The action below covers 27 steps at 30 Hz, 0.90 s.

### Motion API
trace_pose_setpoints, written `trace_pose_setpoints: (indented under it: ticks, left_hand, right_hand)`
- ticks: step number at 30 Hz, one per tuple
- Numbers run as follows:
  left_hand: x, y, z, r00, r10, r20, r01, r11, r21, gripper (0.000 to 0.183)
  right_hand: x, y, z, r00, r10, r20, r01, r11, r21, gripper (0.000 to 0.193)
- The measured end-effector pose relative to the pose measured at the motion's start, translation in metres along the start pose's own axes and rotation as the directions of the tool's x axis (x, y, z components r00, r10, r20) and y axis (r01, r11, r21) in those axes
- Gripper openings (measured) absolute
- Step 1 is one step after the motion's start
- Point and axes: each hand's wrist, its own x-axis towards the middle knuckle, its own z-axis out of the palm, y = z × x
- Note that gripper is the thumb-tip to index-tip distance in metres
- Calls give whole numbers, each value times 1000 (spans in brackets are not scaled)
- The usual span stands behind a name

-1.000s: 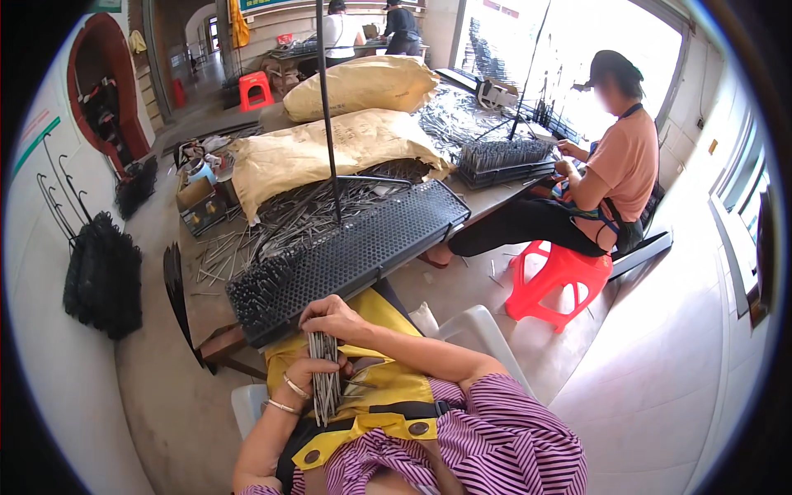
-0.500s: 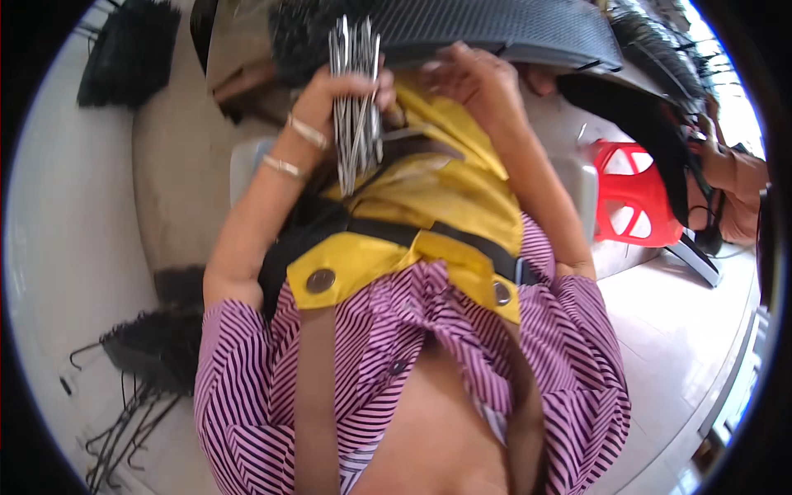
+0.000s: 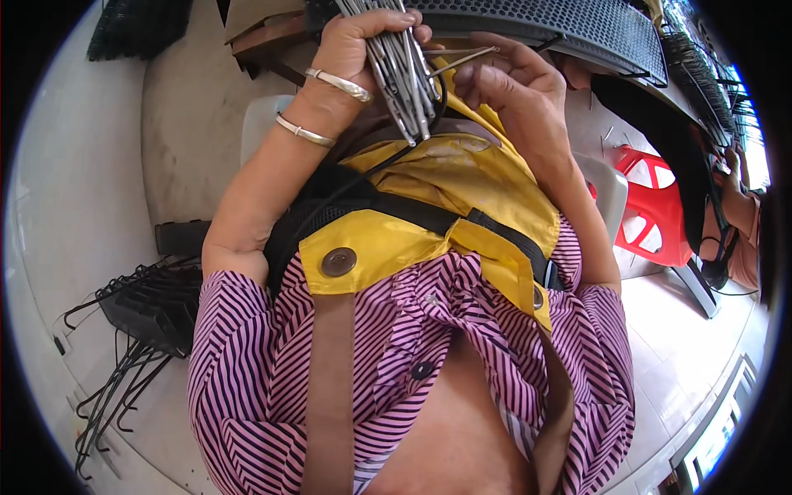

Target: Inserting thin metal rods into a curved black mesh grate.

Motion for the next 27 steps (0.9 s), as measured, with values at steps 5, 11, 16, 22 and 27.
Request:
trace_pose_setpoints:
  ticks: [5, 11, 16, 22, 27]
  left_hand:
    - [0, -3, -2, 950, 274, -147, -213, 918, 333, 21]
    - [-6, -3, 12, 953, 247, -174, -90, 781, 618, 21]
    - [-9, -2, 7, 971, 200, -131, -84, 798, 597, 22]
    - [-26, -17, 7, 961, 245, -127, -85, 701, 709, 27]
    - [-40, -12, -7, 922, 300, -245, -106, 804, 585, 24]
  right_hand:
    - [13, 1, 15, 983, 32, -178, -39, 998, -38, 26]
    - [38, -7, 3, 988, -155, 17, 145, 870, -471, 17]
    - [52, -14, 21, 995, -95, 9, 87, 857, -508, 11]
    - [47, 17, 27, 996, -85, -23, 61, 852, -519, 13]
    - [50, -12, 22, 968, 239, -74, -250, 945, -210, 11]
